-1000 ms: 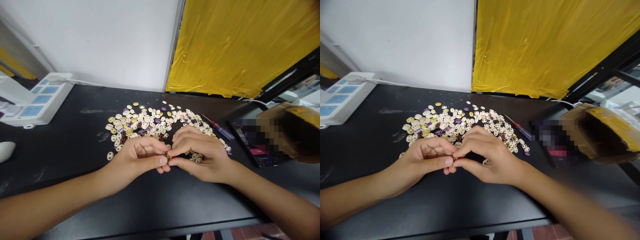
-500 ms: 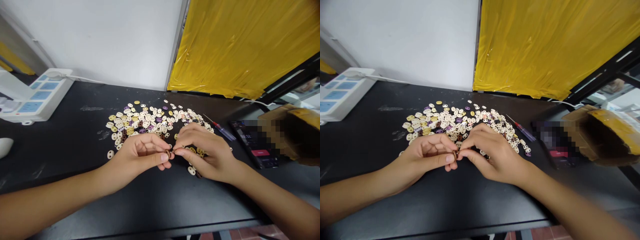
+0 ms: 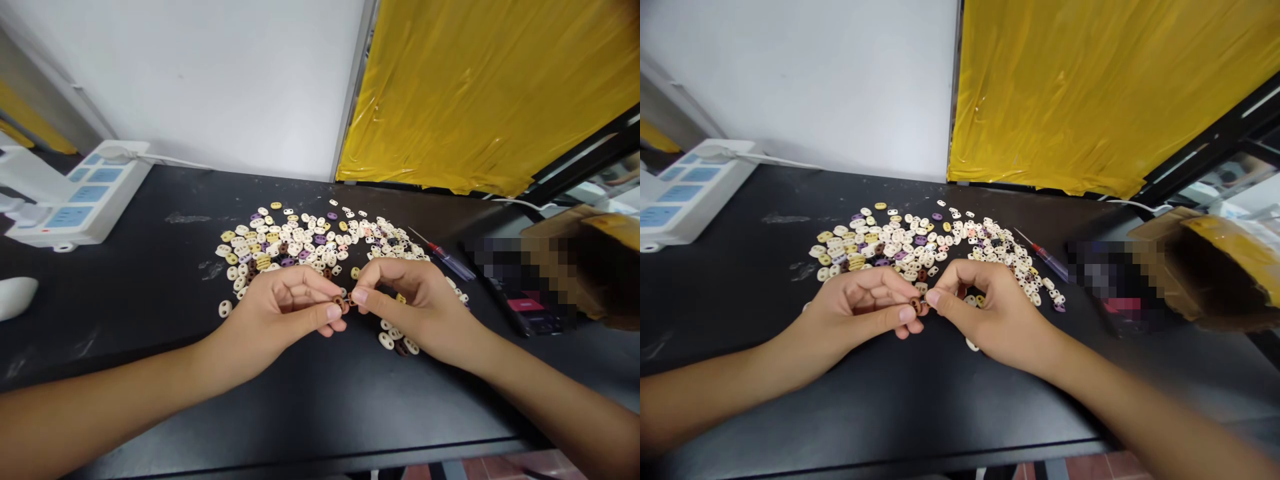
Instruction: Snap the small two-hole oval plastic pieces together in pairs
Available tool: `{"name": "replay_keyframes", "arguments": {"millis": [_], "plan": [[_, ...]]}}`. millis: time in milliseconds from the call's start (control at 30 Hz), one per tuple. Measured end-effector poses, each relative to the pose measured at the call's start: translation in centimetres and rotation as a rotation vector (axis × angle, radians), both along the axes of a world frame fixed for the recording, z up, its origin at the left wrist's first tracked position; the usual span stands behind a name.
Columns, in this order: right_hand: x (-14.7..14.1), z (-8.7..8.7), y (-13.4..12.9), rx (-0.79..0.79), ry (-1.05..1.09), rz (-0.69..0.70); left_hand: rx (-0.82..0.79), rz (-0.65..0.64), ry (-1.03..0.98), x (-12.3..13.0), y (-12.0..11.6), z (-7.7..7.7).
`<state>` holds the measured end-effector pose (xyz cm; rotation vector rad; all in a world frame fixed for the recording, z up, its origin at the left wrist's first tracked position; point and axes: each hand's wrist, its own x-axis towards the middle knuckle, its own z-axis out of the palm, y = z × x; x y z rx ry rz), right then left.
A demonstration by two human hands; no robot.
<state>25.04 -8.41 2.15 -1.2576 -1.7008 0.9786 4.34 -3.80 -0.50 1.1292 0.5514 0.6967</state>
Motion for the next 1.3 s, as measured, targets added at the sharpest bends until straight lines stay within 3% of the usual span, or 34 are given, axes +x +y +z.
{"name": "replay_keyframes", "arguments": {"millis": [933,1300], "plan": [[-1.2,-1.0,0.0,-0.095,0.153,0.064,0.019,-0.015,0.013,-0.3,-0.3,0.1],[-0.5,-1.1,0.8,-0.186,0.289,0.238,0.030,-0.086,-0.069,-0.4,-0.2,-0.2]]}}
